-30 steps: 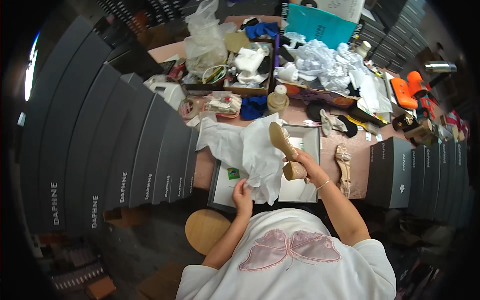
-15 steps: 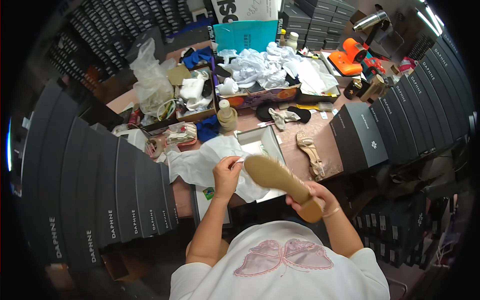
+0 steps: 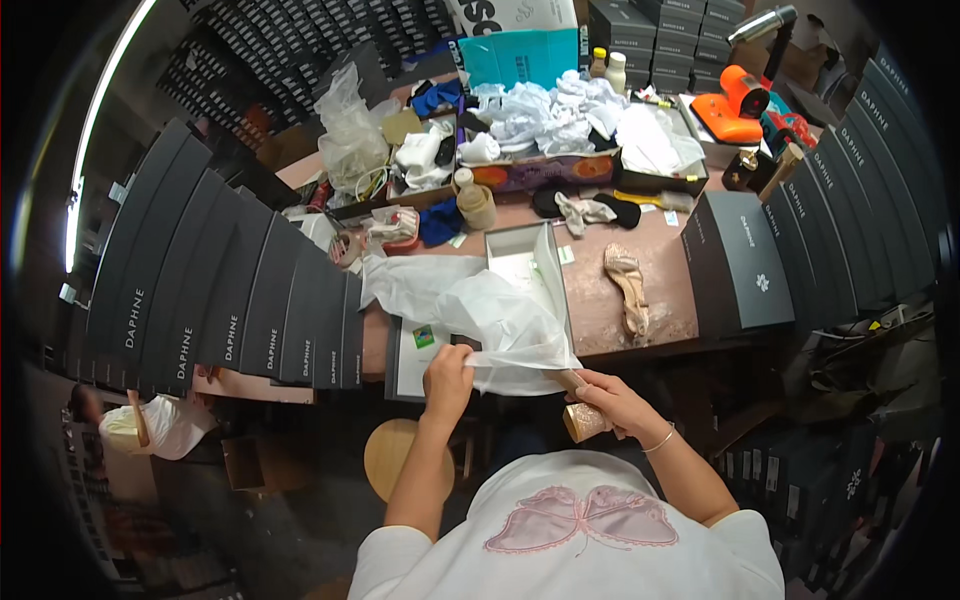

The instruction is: Packing shoes into boxes with tissue paper.

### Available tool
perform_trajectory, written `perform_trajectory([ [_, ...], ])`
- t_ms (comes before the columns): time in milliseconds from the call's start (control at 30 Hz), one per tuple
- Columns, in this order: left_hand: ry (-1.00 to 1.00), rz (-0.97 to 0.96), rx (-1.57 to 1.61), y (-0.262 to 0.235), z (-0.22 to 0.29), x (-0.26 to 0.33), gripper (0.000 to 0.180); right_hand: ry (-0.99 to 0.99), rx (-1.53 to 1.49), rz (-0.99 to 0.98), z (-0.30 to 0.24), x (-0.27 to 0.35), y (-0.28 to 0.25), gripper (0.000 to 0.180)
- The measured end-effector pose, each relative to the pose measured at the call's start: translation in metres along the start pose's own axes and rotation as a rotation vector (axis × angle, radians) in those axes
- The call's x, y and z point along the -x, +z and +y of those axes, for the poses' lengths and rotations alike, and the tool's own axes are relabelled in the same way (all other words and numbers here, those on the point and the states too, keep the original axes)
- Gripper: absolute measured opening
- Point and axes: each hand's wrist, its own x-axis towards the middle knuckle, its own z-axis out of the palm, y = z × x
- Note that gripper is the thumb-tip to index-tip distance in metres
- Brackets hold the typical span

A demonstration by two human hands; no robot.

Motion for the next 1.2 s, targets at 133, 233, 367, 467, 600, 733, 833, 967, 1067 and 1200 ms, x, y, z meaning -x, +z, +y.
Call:
perform_trajectory([
  [133,-0.411,0.374,0.849,0.024,0.042,0.018,0.02,0.038,-0.196,-0.096,0.017,0.005,-0.003,0.051],
  [233,0.066,0.16,0.512,0.006,0.084,0.014,0.031,0.045,-0.446,-0.285,0.011,0.0,0.001,0.048],
  [367,0.269,0.031,0.575,-0.031,0.111,0.01,0.041,0.052,-0.916,-0.198,-0.013,-0.012,0.032,0.035],
  [467,0.329,0.052,0.497,-0.037,0.113,0.001,0.043,-0.311,-0.788,0.132,-0.01,-0.053,0.063,0.028],
  [600,0.482,0.047,0.543,-0.026,0.107,-0.014,0.047,-0.566,-0.049,0.342,0.022,-0.101,0.059,0.034],
  [733,0.554,0.012,0.488,-0.017,0.085,-0.008,0.047,-0.283,-0.946,-0.009,0.007,-0.114,0.031,0.045],
  [833,0.797,0.012,0.657,-0.011,0.099,-0.008,0.045,-0.321,-0.8,0.088,-0.02,-0.13,0.044,0.046],
  [967,0.764,-0.023,0.657,-0.014,0.072,-0.022,0.043,-0.38,-0.744,0.167,-0.034,-0.125,0.041,0.048],
  [1067,0.813,-0.071,0.717,-0.014,0.072,-0.025,0.043,-0.407,-0.651,0.254,-0.043,-0.133,0.051,0.049],
  [1200,0.772,-0.244,0.748,-0.005,0.07,-0.024,0.045,-0.452,-0.49,0.393,-0.048,-0.159,0.069,0.051],
])
